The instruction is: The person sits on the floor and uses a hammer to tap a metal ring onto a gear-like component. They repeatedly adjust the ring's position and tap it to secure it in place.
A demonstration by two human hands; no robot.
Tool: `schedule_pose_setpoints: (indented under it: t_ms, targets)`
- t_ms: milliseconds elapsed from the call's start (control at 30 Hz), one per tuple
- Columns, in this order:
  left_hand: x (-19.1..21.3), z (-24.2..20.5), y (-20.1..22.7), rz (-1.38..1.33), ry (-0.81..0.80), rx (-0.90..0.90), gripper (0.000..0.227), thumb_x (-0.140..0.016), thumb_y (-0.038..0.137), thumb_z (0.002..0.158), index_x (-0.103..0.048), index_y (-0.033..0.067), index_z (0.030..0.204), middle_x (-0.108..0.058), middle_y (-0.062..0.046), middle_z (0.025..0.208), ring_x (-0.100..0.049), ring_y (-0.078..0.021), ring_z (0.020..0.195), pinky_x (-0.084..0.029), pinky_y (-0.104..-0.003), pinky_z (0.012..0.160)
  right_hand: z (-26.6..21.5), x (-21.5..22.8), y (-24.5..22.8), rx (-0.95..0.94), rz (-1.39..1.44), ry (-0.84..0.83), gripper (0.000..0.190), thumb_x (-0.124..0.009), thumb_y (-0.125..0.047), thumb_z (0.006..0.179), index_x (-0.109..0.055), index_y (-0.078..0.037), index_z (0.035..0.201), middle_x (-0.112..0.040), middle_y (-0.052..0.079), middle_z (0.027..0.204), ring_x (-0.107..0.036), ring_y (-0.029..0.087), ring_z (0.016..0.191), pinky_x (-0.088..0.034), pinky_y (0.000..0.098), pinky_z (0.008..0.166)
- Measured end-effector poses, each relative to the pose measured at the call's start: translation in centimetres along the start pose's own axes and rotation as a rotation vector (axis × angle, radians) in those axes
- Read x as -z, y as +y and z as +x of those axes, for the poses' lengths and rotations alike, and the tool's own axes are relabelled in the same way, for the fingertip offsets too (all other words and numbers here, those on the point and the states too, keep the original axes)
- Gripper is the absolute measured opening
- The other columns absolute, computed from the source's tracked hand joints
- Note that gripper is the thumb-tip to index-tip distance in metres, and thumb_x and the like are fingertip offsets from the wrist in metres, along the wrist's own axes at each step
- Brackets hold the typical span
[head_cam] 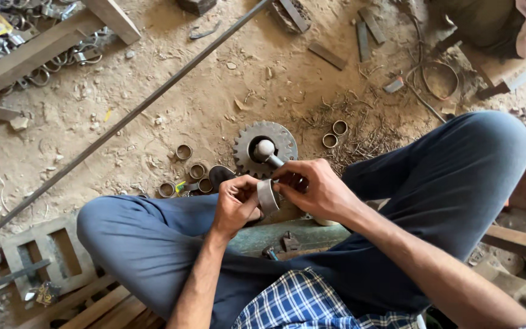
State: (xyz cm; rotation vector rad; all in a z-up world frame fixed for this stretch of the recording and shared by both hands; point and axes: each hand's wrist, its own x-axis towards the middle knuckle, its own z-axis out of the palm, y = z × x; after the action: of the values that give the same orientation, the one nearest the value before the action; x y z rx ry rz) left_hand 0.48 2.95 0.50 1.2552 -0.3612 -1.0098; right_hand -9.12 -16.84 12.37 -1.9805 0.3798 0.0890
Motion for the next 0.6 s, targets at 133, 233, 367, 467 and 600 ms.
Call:
schedule_pose_setpoints:
  t_ms: [133, 233, 367, 467, 600]
  targets:
    - [-0.4, -0.2, 0.2, -0.010, -0.038, -0.009, 0.006, -0.074, 0.003, 0.093, -0.073, -0.0012, 0.097, -0.069, 0.003, 0.075, -0.056, -0.0005, 0.064, -0.043, -0.019, 0.052, -0.1, -0.1, 0.2, 0.129, -0.039, 0.038, 0.016, -0.079, -0.008, 0.081, -0.074, 0.000, 0.093, -0.076, 0.012, 0.080, -0.075, 0.019, 0.069, -0.060, 0.0327, 0.065]
    - [-0.8, 0.0, 0.7, 0.014, -0.053, -0.040, 0.007, -0.074, 0.002, 0.094, -0.074, -0.0005, 0.101, -0.070, 0.002, 0.081, -0.058, -0.0006, 0.070, -0.045, -0.019, 0.058, -0.2, -0.2, 0.6, 0.077, -0.078, 0.015, 0.013, -0.078, -0.007, 0.082, -0.076, 0.001, 0.091, -0.076, 0.013, 0.077, -0.074, 0.020, 0.064, -0.059, 0.0346, 0.062]
    - [-1.1, 0.2, 1.3, 0.119, -0.036, -0.187, 0.033, -0.073, -0.001, 0.081, -0.066, 0.0041, 0.113, -0.072, 0.002, 0.101, -0.069, -0.0030, 0.092, -0.057, -0.020, 0.080, -0.2, -0.5, 0.8, 0.037, -0.058, -0.001, 0.014, -0.075, -0.005, 0.082, -0.077, 0.000, 0.095, -0.078, 0.013, 0.081, -0.076, 0.019, 0.066, -0.061, 0.0323, 0.063]
    - [-1.1, 0.1, 1.2, 0.055, -0.017, -0.235, 0.016, -0.071, -0.002, 0.095, -0.072, 0.0027, 0.109, -0.071, -0.001, 0.095, -0.069, -0.0054, 0.087, -0.056, -0.021, 0.075, -0.3, -0.5, 0.9, 0.011, -0.056, -0.007, 0.014, -0.075, -0.005, 0.082, -0.077, 0.001, 0.095, -0.078, 0.014, 0.079, -0.076, 0.021, 0.064, -0.061, 0.0329, 0.062]
    - [-0.8, 0.0, 0.5, 0.064, 0.019, -0.218, 0.010, -0.073, -0.003, 0.097, -0.075, -0.0007, 0.106, -0.068, -0.001, 0.091, -0.064, -0.0054, 0.083, -0.051, -0.022, 0.072, -0.4, -0.3, 0.8, 0.025, -0.065, -0.024, 0.015, -0.074, -0.006, 0.084, -0.077, 0.000, 0.097, -0.077, 0.016, 0.080, -0.076, 0.024, 0.065, -0.059, 0.0349, 0.063]
